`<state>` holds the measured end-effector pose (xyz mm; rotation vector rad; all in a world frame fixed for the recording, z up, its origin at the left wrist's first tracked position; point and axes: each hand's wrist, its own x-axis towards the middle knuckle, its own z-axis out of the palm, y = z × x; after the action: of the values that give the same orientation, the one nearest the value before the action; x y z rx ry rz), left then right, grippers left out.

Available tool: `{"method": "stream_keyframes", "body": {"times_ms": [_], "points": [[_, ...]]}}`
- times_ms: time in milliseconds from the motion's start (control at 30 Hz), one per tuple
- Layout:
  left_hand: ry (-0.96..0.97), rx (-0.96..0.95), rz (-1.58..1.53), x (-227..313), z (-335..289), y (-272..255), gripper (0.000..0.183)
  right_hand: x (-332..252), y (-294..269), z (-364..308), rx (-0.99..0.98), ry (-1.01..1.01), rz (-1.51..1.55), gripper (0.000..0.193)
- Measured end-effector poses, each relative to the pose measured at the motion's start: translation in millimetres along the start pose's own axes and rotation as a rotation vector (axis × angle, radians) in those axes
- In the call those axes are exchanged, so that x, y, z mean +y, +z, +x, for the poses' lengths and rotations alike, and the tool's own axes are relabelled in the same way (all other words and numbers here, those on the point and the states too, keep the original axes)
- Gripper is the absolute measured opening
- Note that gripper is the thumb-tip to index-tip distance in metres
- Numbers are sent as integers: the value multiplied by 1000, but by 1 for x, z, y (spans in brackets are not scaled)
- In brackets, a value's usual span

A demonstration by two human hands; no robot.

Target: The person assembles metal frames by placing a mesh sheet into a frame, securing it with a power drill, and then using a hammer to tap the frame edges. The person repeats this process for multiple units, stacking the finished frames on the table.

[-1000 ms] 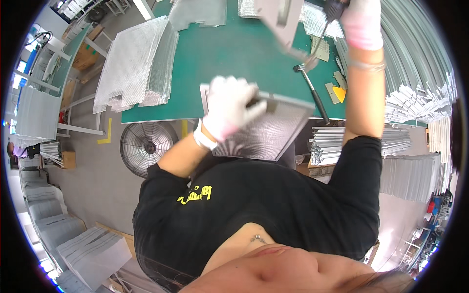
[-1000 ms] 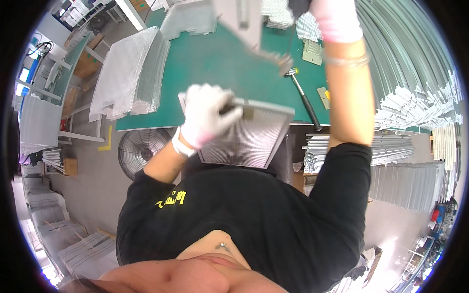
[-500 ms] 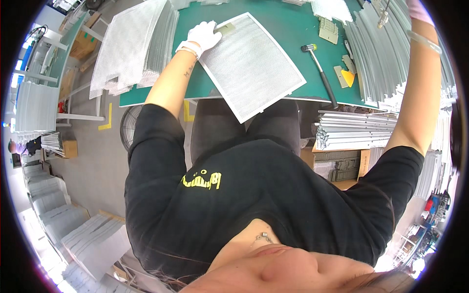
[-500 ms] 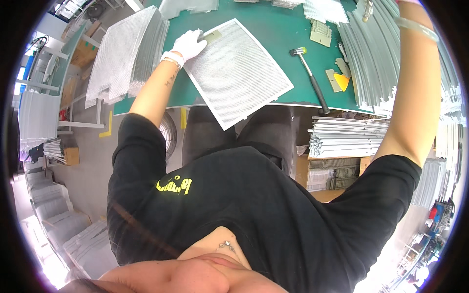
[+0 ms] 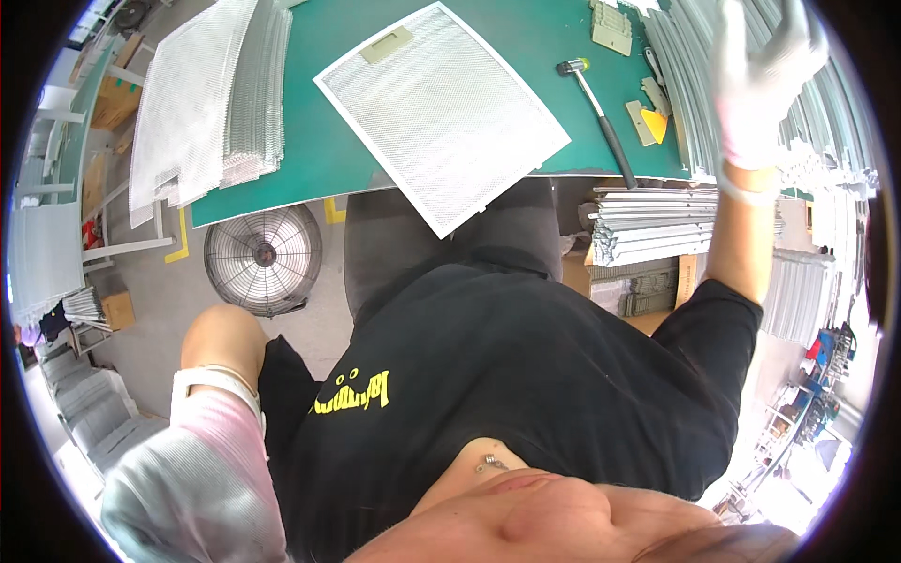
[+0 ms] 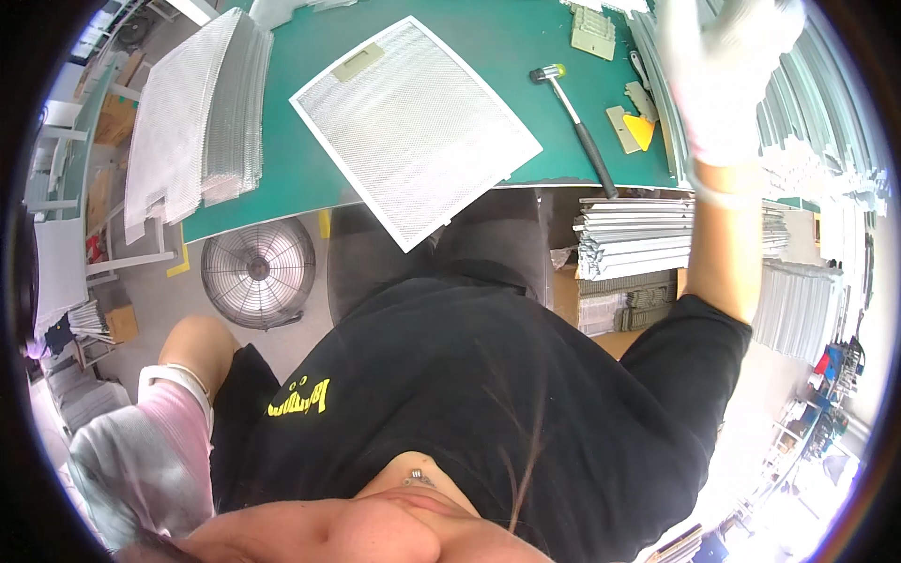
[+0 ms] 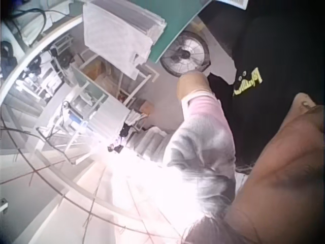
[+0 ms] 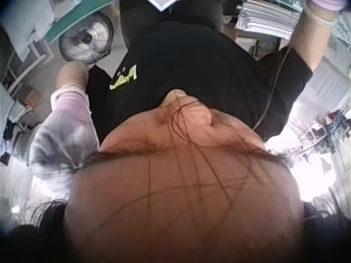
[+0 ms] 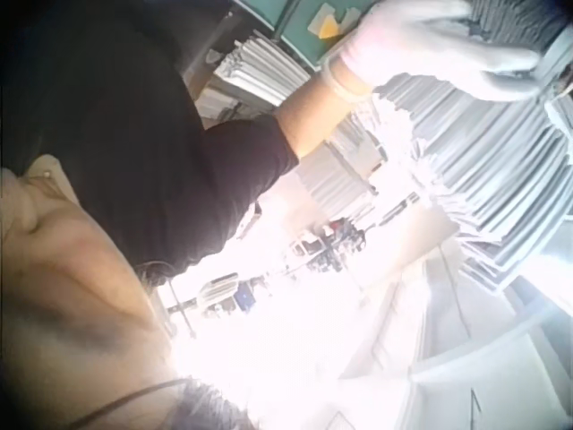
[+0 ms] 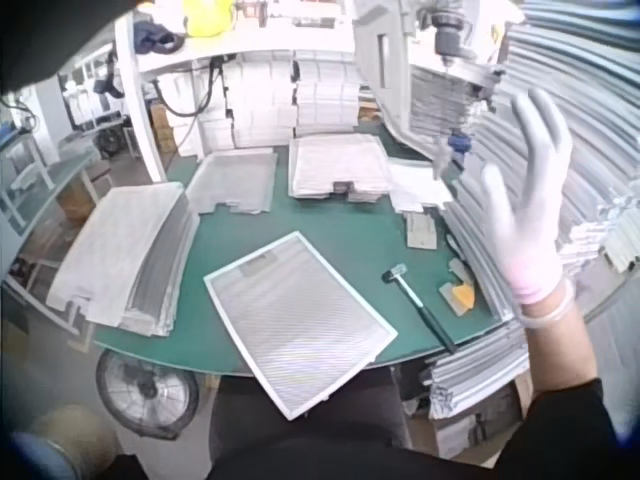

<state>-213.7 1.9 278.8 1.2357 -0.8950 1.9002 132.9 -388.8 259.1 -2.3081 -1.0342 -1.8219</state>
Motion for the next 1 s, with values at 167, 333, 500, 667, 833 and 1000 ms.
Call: {"method": "stream_keyframes", "body": {"times_ms": [167, 333, 500, 667, 833, 1000], "points": [[-194, -71, -1025, 10, -44, 92, 18, -35, 11, -56, -202, 229, 326, 68], [-203, -3, -1241, -17, -61, 119, 17, -23, 33, -157, -587, 240, 459, 54], [-136, -228, 29, -2, -66, 95, 17, -43, 19, -233, -1142, 489, 319, 58], [-494, -1036, -113, -32, -187, 74, 45, -55, 19, -243, -1059, 476, 308, 47], [-339, -1678, 23, -48, -306, 52, 72, -76, -1, -250, -851, 1102, 882, 50], [-305, -1785, -140, -62, -280, 64, 55, -109, -44, -238, -587, 1371, 1315, 36]]}}
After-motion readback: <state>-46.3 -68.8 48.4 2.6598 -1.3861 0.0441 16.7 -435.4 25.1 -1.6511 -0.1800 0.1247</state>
